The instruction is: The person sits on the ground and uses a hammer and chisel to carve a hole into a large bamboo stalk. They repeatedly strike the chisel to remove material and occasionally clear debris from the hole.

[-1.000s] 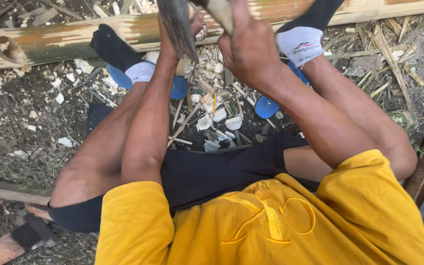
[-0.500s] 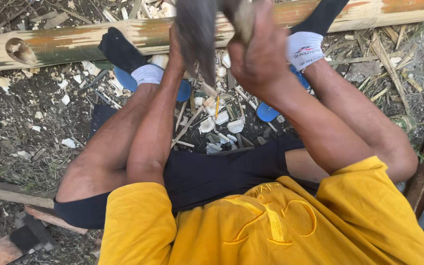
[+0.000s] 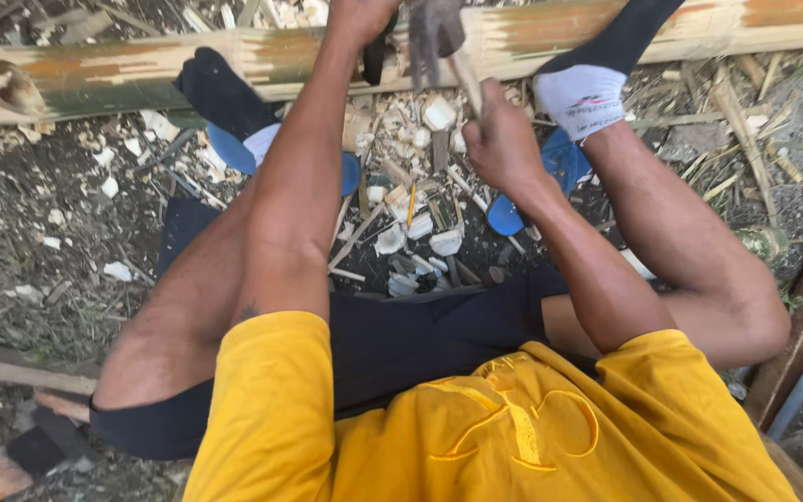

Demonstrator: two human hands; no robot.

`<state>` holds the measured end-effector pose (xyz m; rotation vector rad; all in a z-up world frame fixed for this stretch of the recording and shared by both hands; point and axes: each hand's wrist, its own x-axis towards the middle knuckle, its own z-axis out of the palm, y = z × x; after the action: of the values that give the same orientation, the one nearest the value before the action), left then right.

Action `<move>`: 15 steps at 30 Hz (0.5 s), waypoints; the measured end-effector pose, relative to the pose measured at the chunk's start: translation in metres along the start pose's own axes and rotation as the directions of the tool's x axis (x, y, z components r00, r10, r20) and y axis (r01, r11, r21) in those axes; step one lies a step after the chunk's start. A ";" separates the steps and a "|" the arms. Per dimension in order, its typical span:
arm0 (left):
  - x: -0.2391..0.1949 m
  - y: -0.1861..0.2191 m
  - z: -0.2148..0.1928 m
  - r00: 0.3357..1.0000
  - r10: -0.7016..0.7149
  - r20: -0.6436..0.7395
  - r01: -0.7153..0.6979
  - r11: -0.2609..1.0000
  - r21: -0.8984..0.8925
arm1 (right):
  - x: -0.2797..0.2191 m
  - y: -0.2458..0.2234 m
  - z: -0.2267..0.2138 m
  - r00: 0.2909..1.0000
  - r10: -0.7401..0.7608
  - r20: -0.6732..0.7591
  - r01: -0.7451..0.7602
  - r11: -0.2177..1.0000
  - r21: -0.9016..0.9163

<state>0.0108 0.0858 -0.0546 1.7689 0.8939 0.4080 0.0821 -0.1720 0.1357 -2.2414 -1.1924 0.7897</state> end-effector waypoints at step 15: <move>-0.106 0.027 -0.035 0.816 -0.025 -0.578 -0.285 0.852 -0.439 | -0.015 0.014 -0.006 0.991 -0.009 -0.133 0.034 0.982 0.186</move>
<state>-0.0717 0.0270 -0.0009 1.2164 0.9481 1.2065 0.0870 -0.1930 0.1348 -2.0881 -1.0338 0.7031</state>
